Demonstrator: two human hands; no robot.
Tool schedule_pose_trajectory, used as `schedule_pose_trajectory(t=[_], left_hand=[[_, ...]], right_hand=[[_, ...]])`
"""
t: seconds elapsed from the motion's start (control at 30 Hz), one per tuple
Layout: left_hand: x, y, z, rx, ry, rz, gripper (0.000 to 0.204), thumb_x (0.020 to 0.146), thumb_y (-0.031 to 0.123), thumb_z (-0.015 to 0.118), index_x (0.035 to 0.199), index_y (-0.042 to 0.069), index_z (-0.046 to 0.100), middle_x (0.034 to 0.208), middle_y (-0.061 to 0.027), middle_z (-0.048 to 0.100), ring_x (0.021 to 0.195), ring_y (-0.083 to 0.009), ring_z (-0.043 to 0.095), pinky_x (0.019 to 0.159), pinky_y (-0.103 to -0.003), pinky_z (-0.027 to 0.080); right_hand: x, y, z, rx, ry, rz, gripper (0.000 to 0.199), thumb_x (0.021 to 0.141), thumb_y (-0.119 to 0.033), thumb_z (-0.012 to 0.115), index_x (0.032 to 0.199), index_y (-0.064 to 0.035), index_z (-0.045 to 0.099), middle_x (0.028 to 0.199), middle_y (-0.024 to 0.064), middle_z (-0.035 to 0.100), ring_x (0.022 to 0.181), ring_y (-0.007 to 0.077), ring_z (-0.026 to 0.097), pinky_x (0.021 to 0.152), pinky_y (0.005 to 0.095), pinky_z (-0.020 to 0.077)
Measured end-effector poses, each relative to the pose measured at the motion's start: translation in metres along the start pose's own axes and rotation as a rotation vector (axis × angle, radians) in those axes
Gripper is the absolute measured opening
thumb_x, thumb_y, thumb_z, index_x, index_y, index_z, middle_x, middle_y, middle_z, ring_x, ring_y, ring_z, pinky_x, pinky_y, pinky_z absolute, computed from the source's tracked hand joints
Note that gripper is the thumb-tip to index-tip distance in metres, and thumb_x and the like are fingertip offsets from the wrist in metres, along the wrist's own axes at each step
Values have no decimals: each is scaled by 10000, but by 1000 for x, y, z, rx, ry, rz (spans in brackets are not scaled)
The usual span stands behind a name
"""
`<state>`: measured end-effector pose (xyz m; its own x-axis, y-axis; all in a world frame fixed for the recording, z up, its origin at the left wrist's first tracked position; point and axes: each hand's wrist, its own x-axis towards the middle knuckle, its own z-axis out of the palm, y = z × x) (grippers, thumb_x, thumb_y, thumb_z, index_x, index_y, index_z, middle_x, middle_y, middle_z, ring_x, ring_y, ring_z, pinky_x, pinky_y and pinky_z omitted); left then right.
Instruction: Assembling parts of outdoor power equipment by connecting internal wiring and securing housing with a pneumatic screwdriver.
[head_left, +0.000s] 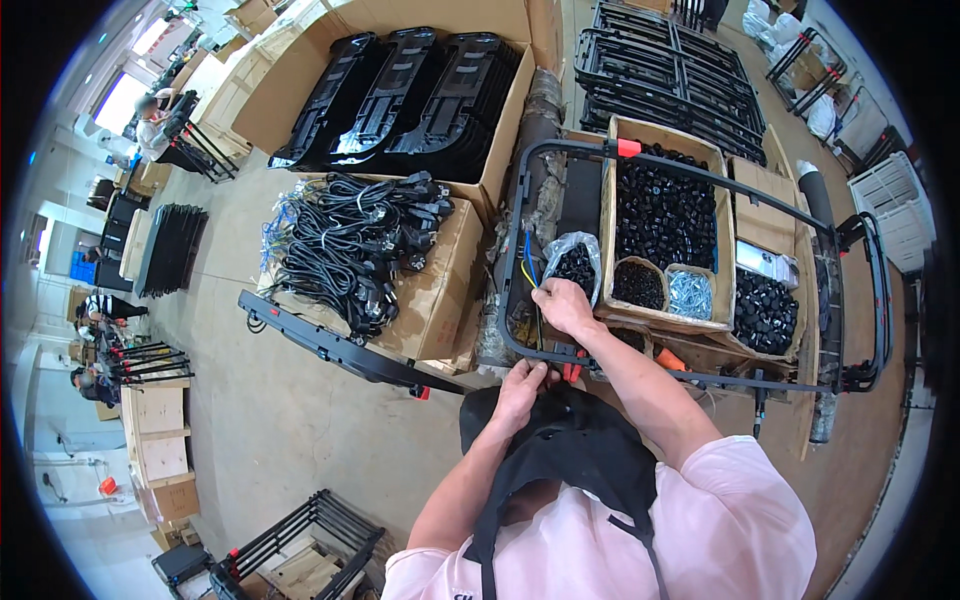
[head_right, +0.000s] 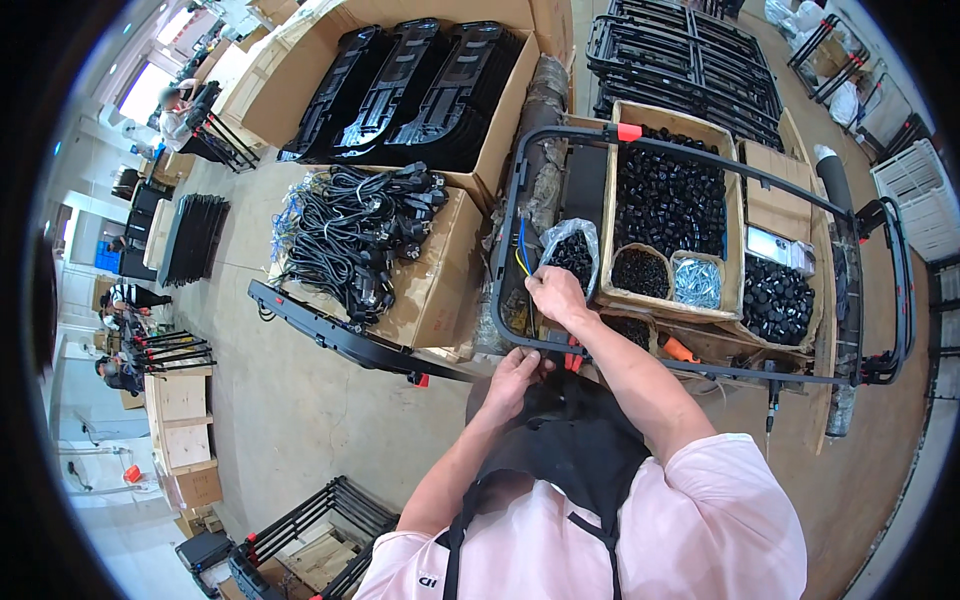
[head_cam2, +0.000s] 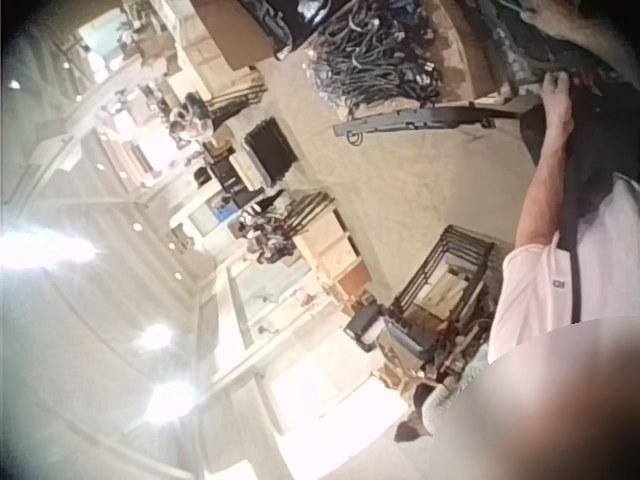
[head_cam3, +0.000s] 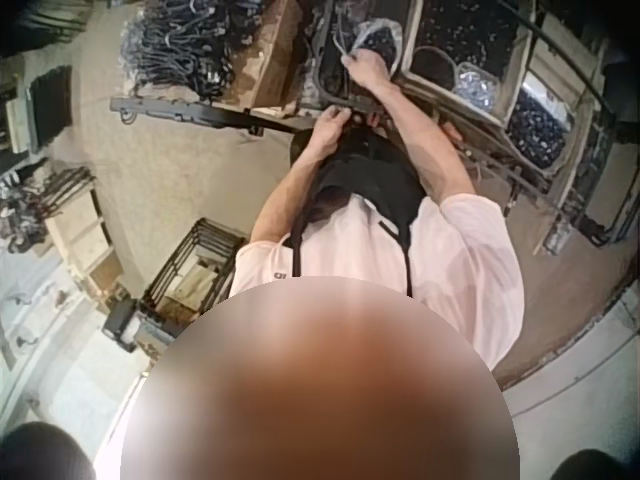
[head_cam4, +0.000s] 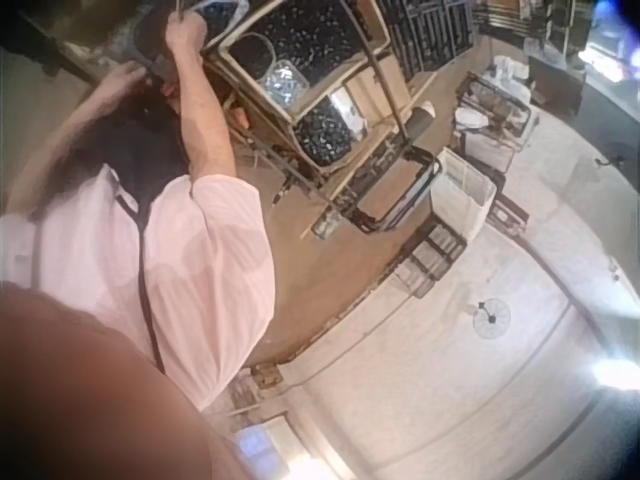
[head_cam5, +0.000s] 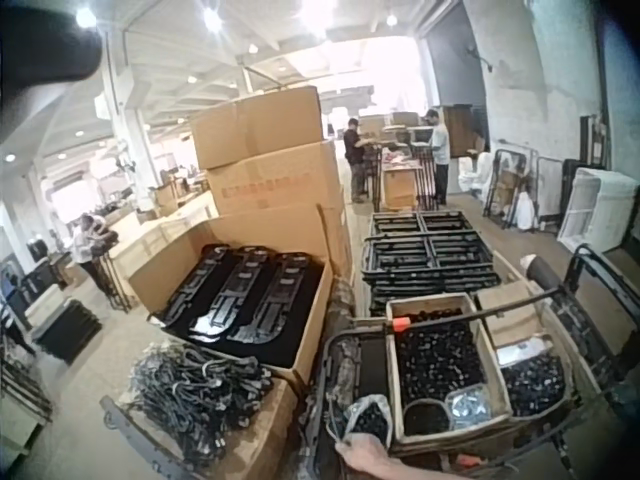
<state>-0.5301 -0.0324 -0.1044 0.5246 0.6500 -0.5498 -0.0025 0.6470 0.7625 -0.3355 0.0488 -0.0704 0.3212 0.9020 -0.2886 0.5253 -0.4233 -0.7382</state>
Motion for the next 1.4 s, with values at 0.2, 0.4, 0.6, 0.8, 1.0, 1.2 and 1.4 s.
schedule_pose_trajectory(t=[0.2,0.4,0.6,0.8,1.0,1.2,1.4], left_hand=[[-3,-1,6,-55,59,35,153,1089,195,596,1134,54,633,1026,-52,716,900,-135,660,815,-284,515],[-2,-5,8,-40,140,36,131,1078,183,612,1091,59,653,1000,-41,716,886,-134,672,799,-282,524],[-6,-3,15,-93,187,51,115,1073,182,624,1049,72,649,965,-32,720,818,-120,676,744,-270,524],[-5,-7,16,-95,225,58,108,1070,178,625,1044,75,644,960,-38,723,804,-126,680,732,-268,522],[-4,-9,17,-103,237,59,106,1065,179,626,1051,75,642,969,-41,724,819,-136,684,750,-283,533],[-3,-9,17,-87,248,46,109,1064,183,628,1060,75,645,977,-41,724,829,-139,685,757,-288,538],[-2,-12,15,-48,239,41,118,1062,185,629,1064,68,647,982,-45,730,829,-136,687,742,-283,528]], right_hand=[[10,-2,-5,32,-18,-35,355,975,-338,648,1024,-9,774,965,244,752,981,408,726,891,478,544],[17,2,-9,62,-86,-8,367,967,-344,661,1042,-3,773,932,206,767,934,374,740,868,463,549],[45,23,-69,66,-161,63,283,913,-275,718,1078,-58,796,922,136,791,885,306,756,842,425,579],[62,32,-102,-342,9,-138,206,879,-212,698,1021,-106,803,1023,163,783,994,377,737,901,470,579],[61,37,-84,-426,-17,-287,234,876,-166,702,1074,-58,768,1034,210,764,1024,408,726,921,504,566],[69,38,-70,-552,78,-377,263,885,-222,731,1008,10,714,985,254,748,983,438,726,880,537,570],[72,38,-66,-618,95,-429,277,886,-244,740,920,27,691,933,264,744,931,455,730,841,533,586]])
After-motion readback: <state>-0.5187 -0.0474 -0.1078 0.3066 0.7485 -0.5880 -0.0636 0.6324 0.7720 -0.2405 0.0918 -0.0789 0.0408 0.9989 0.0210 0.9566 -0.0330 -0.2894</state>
